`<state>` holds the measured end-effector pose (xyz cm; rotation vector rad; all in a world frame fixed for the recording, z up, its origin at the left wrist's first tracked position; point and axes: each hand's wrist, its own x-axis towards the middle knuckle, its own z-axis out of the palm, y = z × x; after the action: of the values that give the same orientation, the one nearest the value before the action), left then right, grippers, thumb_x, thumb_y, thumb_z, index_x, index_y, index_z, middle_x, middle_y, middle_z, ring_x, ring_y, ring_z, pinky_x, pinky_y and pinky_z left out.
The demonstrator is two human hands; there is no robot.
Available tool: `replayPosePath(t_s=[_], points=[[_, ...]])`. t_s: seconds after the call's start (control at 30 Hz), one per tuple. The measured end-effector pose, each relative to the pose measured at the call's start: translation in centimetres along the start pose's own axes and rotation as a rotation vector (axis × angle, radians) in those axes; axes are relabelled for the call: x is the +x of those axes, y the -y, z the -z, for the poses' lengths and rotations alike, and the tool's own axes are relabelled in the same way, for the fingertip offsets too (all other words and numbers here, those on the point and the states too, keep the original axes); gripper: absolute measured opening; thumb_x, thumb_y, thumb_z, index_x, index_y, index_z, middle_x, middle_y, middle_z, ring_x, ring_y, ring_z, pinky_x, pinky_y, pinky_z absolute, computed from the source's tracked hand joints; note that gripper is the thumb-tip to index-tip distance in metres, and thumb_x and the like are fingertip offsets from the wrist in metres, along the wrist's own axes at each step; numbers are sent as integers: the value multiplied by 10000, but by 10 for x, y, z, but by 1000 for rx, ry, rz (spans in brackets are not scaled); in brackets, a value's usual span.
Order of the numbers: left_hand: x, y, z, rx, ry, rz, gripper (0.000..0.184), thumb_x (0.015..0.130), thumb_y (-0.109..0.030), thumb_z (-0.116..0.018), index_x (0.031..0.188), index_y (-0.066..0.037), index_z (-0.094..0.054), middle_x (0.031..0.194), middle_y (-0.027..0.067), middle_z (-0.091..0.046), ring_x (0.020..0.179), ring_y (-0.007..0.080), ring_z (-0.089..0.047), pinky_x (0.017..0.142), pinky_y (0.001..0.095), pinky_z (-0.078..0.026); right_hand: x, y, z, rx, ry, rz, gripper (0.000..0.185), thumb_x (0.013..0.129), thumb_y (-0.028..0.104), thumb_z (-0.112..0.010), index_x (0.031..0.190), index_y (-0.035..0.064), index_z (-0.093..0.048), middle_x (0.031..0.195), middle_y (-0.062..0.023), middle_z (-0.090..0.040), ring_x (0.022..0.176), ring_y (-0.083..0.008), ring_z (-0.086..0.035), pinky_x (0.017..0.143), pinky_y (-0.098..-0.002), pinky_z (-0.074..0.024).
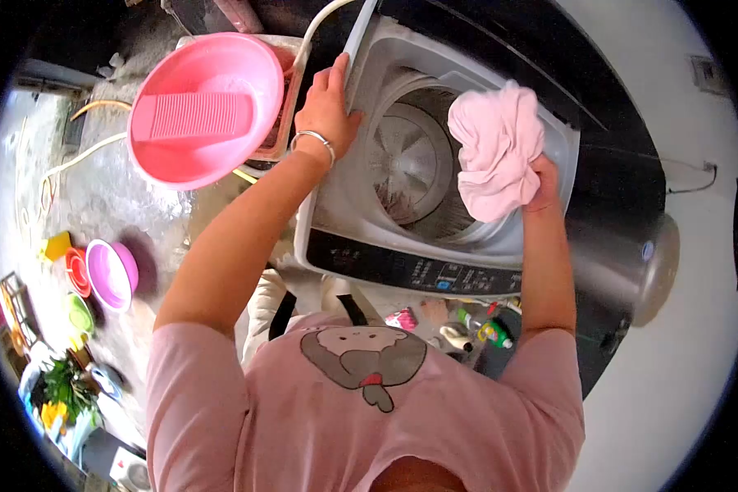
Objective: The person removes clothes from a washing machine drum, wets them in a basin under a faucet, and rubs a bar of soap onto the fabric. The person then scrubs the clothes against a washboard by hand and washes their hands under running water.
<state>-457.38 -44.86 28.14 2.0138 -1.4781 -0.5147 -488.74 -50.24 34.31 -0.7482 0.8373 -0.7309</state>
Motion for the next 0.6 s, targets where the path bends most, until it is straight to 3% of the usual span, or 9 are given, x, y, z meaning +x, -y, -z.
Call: replayPosePath(t_s=[0.1,0.13,0.23,0.3,0.33,0.37,0.43,0.5,0.6], points=[[-3,0,7,-5,12,-15,828,688,-109,-697,1363,-183,-224,1267,108,-398,1116,304,-461,861,434,-446,2,15,-96,-183,240,33,603,675,79,-560,1252,-33,-422,1224,-151,-510,1085,-271,-530,956,-397,-410],[5,18,-10,-9,4,-96,626,813,-225,-575,1346,-85,-279,1229,164,-428,1167,305,-417,978,383,-362,9,15,-135,-286,326,39,598,673,71,-579,1243,-28,-431,1212,-141,-519,1075,-254,-537,948,-390,-417],[8,20,-4,73,22,-94,556,816,-283,-558,1295,-88,-354,1227,162,-453,1131,314,-460,924,398,-408,75,-12,-239,-462,648,9,413,751,96,-578,1152,18,-518,1064,-82,-580,949,-170,-571,841,-335,-465],[7,17,-7,125,48,-93,520,818,-322,-548,1261,-90,-403,1226,161,-469,1107,320,-488,889,407,-439,113,-28,-291,-674,759,-129,393,751,228,-622,1082,30,-545,1025,-68,-591,891,-135,-560,781,-300,-463],[6,17,-10,152,64,-92,506,819,-341,-542,1243,-91,-428,1225,160,-478,1095,323,-502,871,412,-455,151,-54,-300,-934,728,-56,468,744,306,-629,1108,25,-543,1023,-81,-604,892,-151,-569,778,-296,-461],[8,25,-20,171,41,-107,499,806,-329,-564,1226,-86,-445,1218,160,-482,1085,324,-507,861,412,-460,180,-81,-297,-1126,647,180,527,746,357,-620,1134,11,-535,1019,-107,-616,899,-172,-579,782,-291,-463],[12,41,-41,211,-6,-137,488,779,-304,-608,1190,-75,-480,1202,160,-491,1065,326,-517,843,412,-471,174,-76,-295,-1672,284,437,546,692,443,-649,1118,110,-575,965,-95,-634,826,-178,-615,737,-304,-491],[9,36,-33,158,41,-94,550,740,-243,-657,1224,-89,-447,1198,156,-481,1077,329,-496,851,417,-460,172,-73,-256,-1394,264,609,535,715,448,-641,1115,98,-578,934,-94,-642,778,-171,-610,715,-322,-486],[0,8,-4,28,-35,-42,698,705,-174,-690,1307,-129,-340,1228,142,-444,1111,330,-461,874,423,-442,144,-52,-168,-1017,455,245,375,822,367,-573,1060,79,-606,940,-49,-646,771,-116,-593,666,-254,-462]])
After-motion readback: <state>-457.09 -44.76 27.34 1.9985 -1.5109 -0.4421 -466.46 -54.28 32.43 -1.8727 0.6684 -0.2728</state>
